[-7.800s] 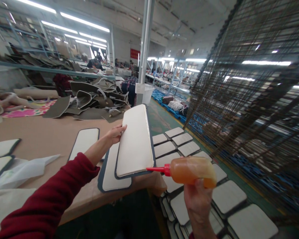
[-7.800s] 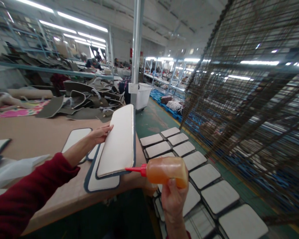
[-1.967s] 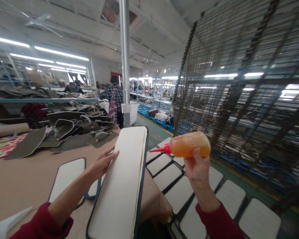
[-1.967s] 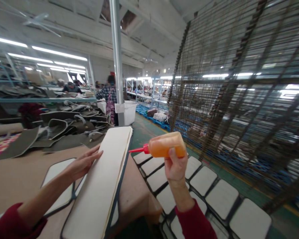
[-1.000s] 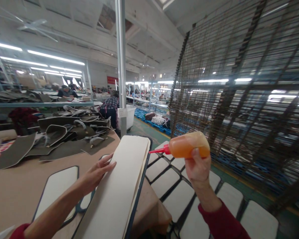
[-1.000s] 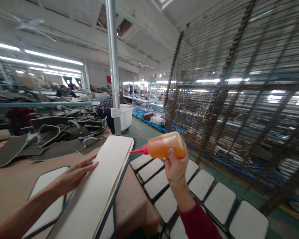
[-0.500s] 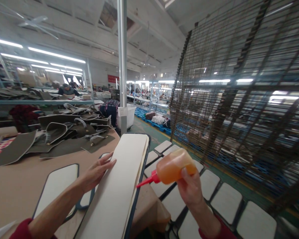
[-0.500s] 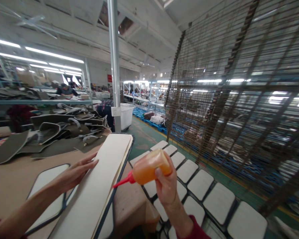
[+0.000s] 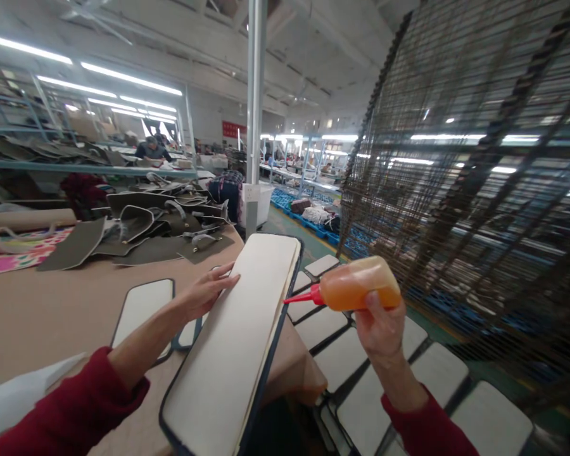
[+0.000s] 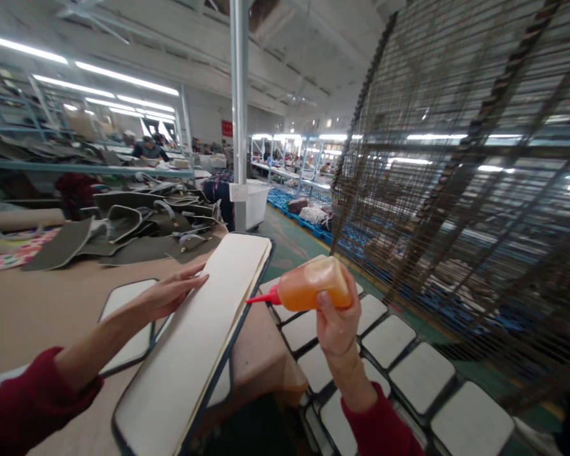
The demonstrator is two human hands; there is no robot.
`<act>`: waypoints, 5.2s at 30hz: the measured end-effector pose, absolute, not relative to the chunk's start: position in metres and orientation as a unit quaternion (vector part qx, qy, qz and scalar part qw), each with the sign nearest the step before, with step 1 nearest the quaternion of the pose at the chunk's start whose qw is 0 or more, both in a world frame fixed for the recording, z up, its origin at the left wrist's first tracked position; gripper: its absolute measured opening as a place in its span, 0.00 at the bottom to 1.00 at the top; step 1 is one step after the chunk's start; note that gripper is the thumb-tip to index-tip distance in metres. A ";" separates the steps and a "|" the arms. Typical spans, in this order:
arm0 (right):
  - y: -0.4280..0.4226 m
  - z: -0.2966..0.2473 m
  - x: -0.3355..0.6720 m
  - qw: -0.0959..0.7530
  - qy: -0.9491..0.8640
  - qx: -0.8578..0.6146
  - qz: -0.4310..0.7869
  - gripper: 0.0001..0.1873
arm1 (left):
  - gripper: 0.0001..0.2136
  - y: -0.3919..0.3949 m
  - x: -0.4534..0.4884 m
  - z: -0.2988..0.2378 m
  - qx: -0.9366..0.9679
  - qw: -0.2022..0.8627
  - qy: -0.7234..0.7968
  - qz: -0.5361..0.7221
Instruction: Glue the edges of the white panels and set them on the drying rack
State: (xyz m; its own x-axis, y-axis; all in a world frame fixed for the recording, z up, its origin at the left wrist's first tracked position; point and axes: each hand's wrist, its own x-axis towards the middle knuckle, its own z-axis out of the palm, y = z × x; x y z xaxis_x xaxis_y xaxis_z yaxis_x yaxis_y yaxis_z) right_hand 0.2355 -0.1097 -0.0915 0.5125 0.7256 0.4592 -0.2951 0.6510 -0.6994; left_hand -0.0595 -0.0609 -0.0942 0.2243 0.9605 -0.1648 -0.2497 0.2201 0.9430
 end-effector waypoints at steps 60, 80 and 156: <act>-0.079 -0.065 0.248 0.878 -0.332 -0.205 0.279 0.21 | 0.39 -0.072 -0.072 -0.107 0.506 0.620 0.420 0.428; -0.080 -0.093 0.253 0.868 -0.318 -0.253 0.283 0.20 | 0.39 -0.056 -0.059 -0.124 0.487 0.598 0.466 0.433; -0.098 -0.131 0.247 0.799 -0.348 -0.294 0.394 0.21 | 0.02 -0.038 -0.036 -0.153 0.276 0.656 0.509 0.485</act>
